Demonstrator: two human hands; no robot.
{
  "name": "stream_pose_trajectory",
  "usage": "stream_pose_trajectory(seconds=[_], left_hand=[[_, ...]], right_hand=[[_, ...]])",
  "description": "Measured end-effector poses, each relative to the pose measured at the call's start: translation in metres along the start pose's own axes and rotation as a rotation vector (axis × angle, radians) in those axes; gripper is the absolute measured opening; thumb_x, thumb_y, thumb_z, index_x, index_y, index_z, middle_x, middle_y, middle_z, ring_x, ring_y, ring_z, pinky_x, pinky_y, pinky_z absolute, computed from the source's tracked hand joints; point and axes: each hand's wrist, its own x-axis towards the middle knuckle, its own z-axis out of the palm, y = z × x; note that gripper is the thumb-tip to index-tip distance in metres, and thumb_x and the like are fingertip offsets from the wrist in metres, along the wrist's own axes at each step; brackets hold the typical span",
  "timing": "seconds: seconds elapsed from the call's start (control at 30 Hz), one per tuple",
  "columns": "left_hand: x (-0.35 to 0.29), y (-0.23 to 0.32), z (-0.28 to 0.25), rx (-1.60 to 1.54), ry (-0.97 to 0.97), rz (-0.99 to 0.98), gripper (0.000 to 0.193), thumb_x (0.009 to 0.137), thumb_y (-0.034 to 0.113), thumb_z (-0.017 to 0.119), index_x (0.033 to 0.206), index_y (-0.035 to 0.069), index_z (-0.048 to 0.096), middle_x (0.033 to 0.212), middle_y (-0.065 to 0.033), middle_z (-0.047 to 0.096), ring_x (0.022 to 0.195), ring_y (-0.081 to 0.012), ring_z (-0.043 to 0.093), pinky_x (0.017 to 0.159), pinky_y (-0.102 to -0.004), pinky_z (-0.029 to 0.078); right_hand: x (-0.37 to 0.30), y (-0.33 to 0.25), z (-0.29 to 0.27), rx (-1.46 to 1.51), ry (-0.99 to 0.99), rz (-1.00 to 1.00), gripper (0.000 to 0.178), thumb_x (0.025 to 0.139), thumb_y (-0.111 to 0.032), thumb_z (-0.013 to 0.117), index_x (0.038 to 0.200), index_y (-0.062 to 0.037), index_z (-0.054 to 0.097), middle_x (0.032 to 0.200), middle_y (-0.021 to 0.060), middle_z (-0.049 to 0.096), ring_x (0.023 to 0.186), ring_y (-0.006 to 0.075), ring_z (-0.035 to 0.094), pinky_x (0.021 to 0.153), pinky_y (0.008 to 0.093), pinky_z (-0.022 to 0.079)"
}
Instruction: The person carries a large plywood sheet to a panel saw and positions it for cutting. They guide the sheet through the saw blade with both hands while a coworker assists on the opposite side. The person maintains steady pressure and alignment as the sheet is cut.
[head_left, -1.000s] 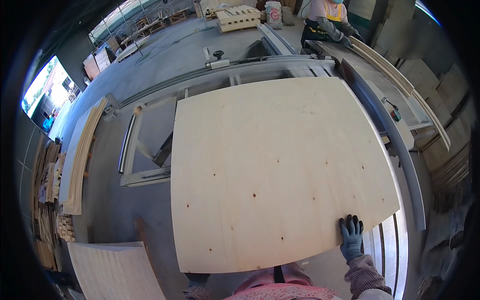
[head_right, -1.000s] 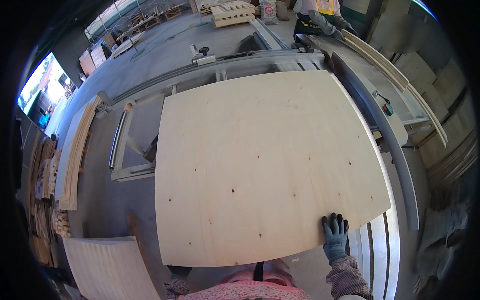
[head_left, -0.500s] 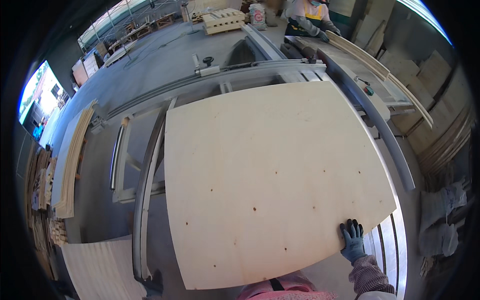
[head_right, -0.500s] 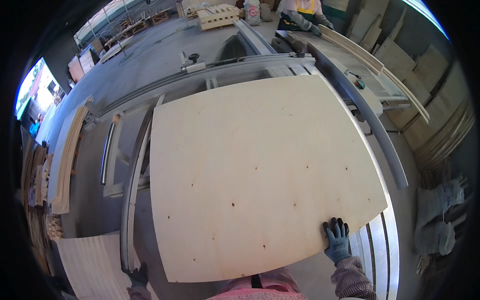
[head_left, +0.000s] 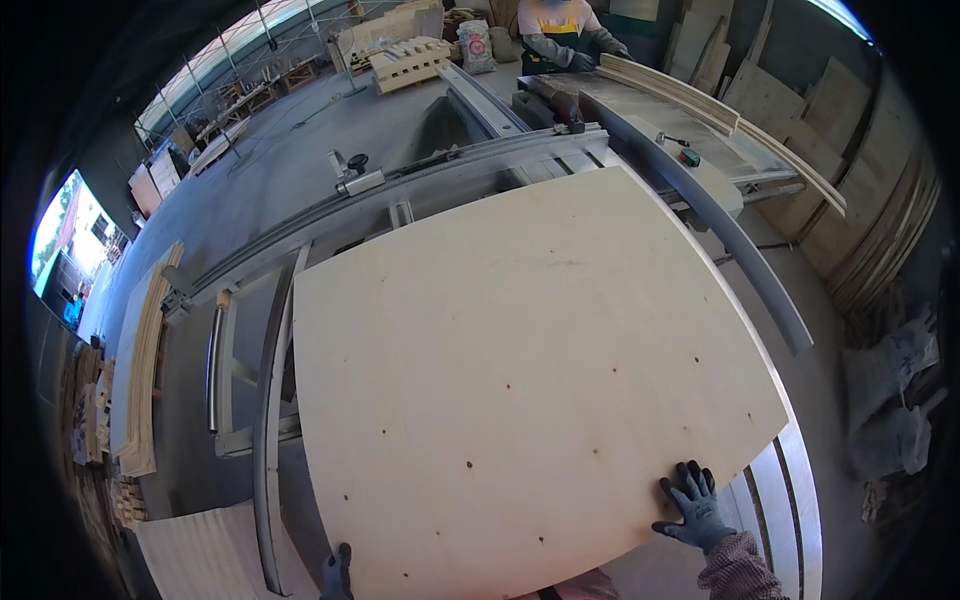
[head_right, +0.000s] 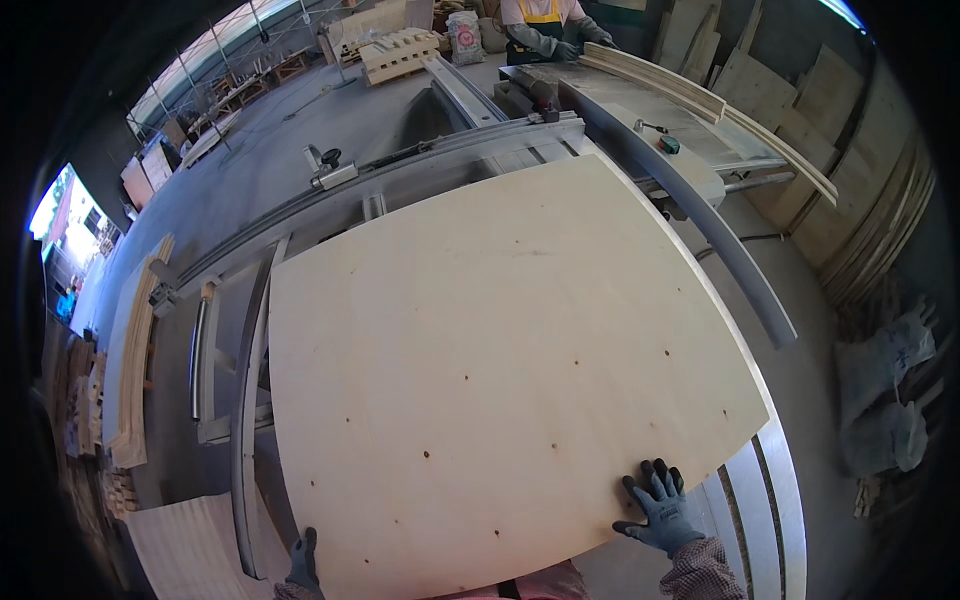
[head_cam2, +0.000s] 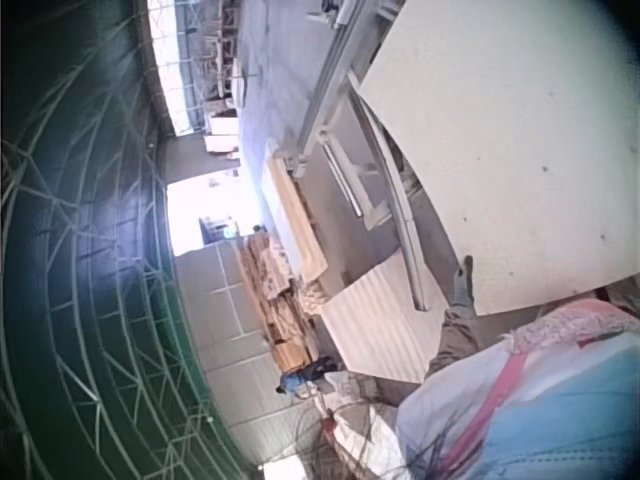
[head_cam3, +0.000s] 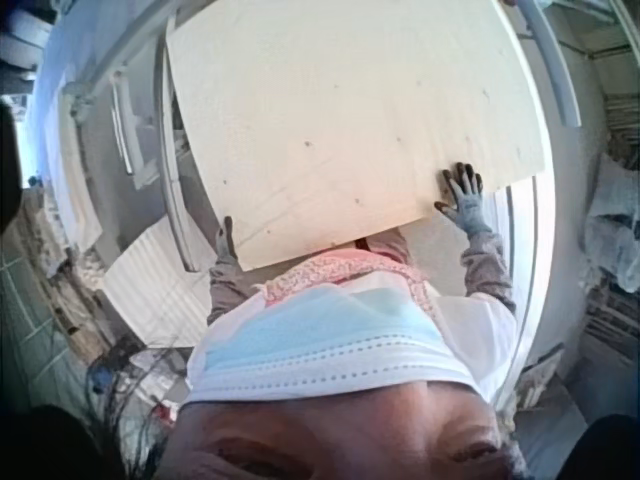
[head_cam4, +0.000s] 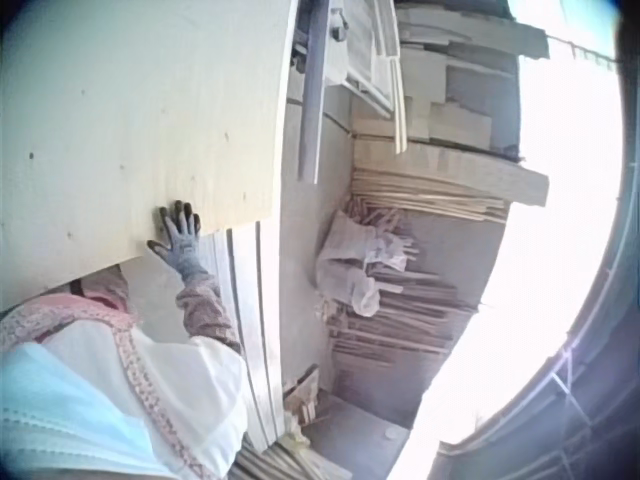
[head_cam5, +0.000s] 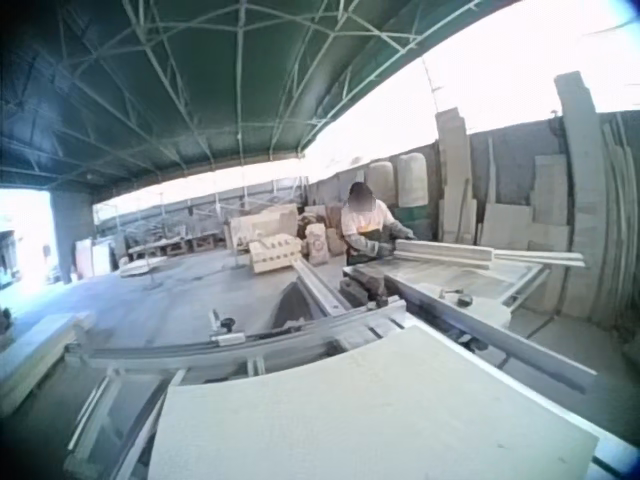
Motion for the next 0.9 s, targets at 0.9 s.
stream_pose_trajectory(seconds=[0.9], left_hand=[[0.019,0.001,0.078,0.433,-0.047,0.142,0.032,0.084,0.017,0.064,0.108,-0.003,0.056,0.099,-0.0119,0.062,0.087,-0.0221,0.059,0.073,-0.0333,0.05]], right_hand=[[0.02,0.037,0.013,-0.116,0.41,0.345,0.06,0.079,-0.015,0.042,0.138,-0.0062,0.035,0.147,0.0196,0.022,0.137,0.0376,0.014,0.111,0.052,0.004]])
